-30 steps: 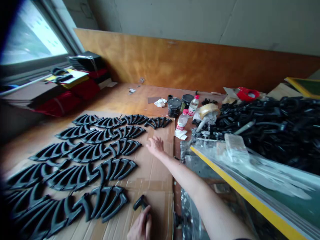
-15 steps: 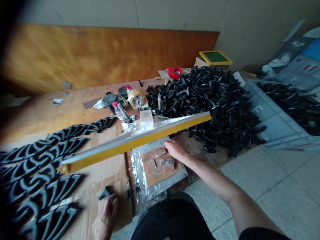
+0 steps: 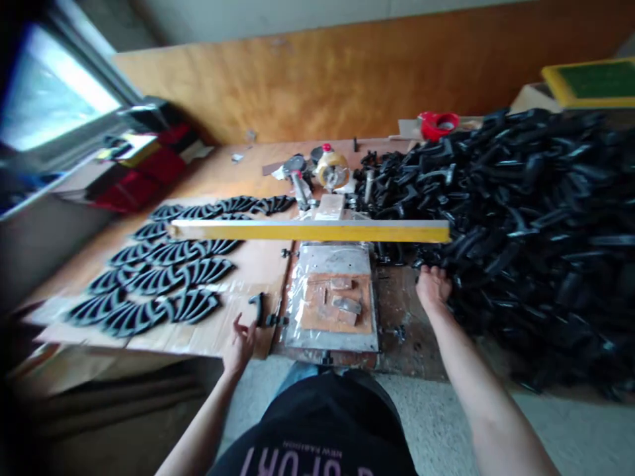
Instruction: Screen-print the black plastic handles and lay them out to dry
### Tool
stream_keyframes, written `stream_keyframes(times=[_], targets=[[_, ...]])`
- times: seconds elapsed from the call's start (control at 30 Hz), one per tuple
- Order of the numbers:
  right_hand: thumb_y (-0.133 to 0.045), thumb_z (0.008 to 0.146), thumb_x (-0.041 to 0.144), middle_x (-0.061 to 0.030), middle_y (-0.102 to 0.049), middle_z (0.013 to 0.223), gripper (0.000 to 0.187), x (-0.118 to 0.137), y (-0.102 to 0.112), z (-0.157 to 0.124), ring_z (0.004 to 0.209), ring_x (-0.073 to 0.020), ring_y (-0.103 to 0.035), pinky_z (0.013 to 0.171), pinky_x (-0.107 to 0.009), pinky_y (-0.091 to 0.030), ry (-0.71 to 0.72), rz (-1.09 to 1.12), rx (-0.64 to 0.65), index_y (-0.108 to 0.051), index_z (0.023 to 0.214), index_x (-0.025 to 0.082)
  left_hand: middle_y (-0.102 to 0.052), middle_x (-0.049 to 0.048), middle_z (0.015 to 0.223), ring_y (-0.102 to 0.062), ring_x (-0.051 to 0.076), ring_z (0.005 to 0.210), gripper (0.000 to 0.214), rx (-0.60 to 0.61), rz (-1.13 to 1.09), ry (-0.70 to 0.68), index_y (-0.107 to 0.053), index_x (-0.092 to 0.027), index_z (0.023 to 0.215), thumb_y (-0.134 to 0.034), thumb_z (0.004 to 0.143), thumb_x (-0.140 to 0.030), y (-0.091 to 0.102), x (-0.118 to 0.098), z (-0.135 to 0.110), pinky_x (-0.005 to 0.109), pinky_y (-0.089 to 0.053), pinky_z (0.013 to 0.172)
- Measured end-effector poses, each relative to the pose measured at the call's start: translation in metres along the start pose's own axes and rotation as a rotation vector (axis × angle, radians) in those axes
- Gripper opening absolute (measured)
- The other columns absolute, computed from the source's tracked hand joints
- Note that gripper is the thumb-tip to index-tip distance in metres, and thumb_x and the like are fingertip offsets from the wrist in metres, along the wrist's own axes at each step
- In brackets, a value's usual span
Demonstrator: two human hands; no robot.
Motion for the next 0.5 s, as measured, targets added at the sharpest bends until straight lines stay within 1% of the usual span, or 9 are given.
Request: stream_keyframes(times=[0.07,0.13,0.2,0.27,0.33,0.4,0.47,0.5], targets=[[-0.044,0.090,0.026,-0.0214,-0.062,0.106,0.030,-0.004,-0.013,0.004,0.104,-0.0340,-0.051,0.076,-0.043,-0.043,0.038,0.013,-0.050,-0.067,0.106,0.015,-0.067,0.0069,0.086,-0.064,0.018,0.072,0.056,-0.004,0.014,0.076,-0.042,-0.009,0.137,-0.052,0.090,-0.038,0.001,0.003,-0.009,0.025,-0.040,0.059],[-0.046,0.088,0.025,-0.0212,-0.063,0.106,0.026,-0.010,-0.026,0.005,0.106,-0.0351,-0.050,0.076,-0.044,-0.042,0.123,0.033,-0.112,-0.066,0.102,0.016,-0.067,0.0067,0.087,-0.064,0.017,0.074,0.055,-0.013,-0.016,0.132,-0.041,-0.009,0.138,-0.049,0.092,-0.037,0.002,0.005,-0.017,0.025,-0.043,0.063],[-0.045,0.088,0.023,-0.0207,-0.064,0.104,0.024,-0.014,-0.036,0.002,0.109,-0.0360,-0.050,0.080,-0.047,-0.041,0.229,0.054,-0.147,-0.065,0.100,0.018,-0.067,0.0065,0.087,-0.064,0.017,0.074,0.052,-0.047,-0.057,0.163,-0.041,-0.010,0.137,-0.047,0.093,-0.037,0.004,0.005,-0.022,0.026,-0.044,0.065],[-0.041,0.089,0.022,-0.0193,-0.066,0.099,0.025,-0.013,-0.040,-0.005,0.113,-0.0359,-0.050,0.087,-0.051,-0.038,0.305,0.098,-0.162,-0.063,0.101,0.020,-0.067,0.0062,0.088,-0.064,0.017,0.073,0.050,-0.078,-0.088,0.170,-0.043,-0.011,0.136,-0.046,0.093,-0.037,0.006,0.003,-0.022,0.028,-0.045,0.067],[-0.037,0.091,0.024,-0.0185,-0.067,0.100,0.029,-0.006,-0.035,-0.011,0.117,-0.0346,-0.050,0.094,-0.054,-0.036,0.294,0.190,-0.190,-0.060,0.106,0.022,-0.066,0.0054,0.087,-0.063,0.016,0.072,0.049,-0.096,-0.129,0.163,-0.043,-0.013,0.136,-0.046,0.093,-0.038,0.008,0.001,-0.015,0.028,-0.045,0.068],[-0.034,0.092,0.028,-0.0192,-0.066,0.108,0.032,0.009,-0.021,-0.018,0.115,-0.0328,-0.053,0.096,-0.051,-0.038,0.227,0.350,-0.188,-0.057,0.113,0.020,-0.065,0.0048,0.088,-0.062,0.015,0.072,0.049,-0.104,-0.195,0.139,-0.043,-0.015,0.135,-0.046,0.093,-0.039,0.012,-0.004,-0.002,0.028,-0.046,0.068],[-0.037,0.092,0.034,-0.0195,-0.064,0.113,0.035,0.034,-0.002,-0.026,0.107,-0.0304,-0.058,0.091,-0.045,-0.044,0.191,0.570,-0.124,-0.052,0.119,0.018,-0.064,0.0047,0.090,-0.061,0.014,0.072,0.049,-0.121,-0.298,0.121,-0.044,-0.016,0.134,-0.047,0.093,-0.041,0.017,-0.015,0.014,0.027,-0.046,0.068],[-0.041,0.091,0.038,-0.0185,-0.064,0.114,0.037,0.050,0.008,-0.032,0.103,-0.0289,-0.060,0.088,-0.043,-0.047,0.211,0.686,-0.077,-0.050,0.120,0.018,-0.063,0.0045,0.090,-0.061,0.014,0.073,0.049,-0.129,-0.365,0.111,-0.043,-0.017,0.134,-0.047,0.092,-0.042,0.020,-0.023,0.022,0.026,-0.047,0.068]])
Point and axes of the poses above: each hand's wrist, its own z-axis towards the middle knuckle, its own y-axis out of the back of the hand, x = y × z, the point moved 1 cm from there along z, towards the middle knuckle
